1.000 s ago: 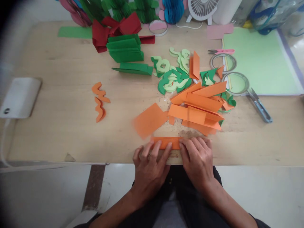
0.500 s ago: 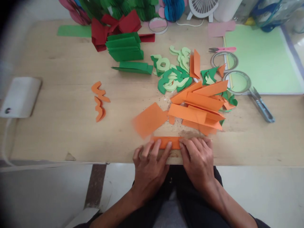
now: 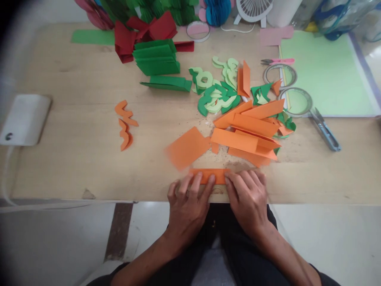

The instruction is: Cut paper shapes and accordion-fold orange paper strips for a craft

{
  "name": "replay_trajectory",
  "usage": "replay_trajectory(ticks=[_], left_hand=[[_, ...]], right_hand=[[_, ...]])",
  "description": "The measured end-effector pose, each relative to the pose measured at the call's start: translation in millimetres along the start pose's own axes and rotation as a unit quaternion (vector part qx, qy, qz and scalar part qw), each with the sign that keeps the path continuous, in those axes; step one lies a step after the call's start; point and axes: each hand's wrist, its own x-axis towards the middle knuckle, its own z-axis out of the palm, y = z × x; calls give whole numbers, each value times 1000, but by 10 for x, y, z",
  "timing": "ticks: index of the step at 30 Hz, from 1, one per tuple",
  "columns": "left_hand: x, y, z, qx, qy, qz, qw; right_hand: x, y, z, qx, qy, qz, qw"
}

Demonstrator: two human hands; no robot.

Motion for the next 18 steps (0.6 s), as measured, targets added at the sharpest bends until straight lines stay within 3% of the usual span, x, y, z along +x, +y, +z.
replay_trajectory(ticks=[4,7,11,18], left_hand=[[-10,3,1,-2,-5,1,1000],[-11,8,3,-4,-9,-5,1000],[-4,17,7,4,1,-8,1000],[-5,14,4,4,5,1,1000]], right_hand=[[-135,-57,-27,-27,25,-50,998],[-237,-79,-33,-39,5,-95,995],[-303,-29,-41,-52,-34,-107,992],[-366,158,-107,-73,-31,-107,991]])
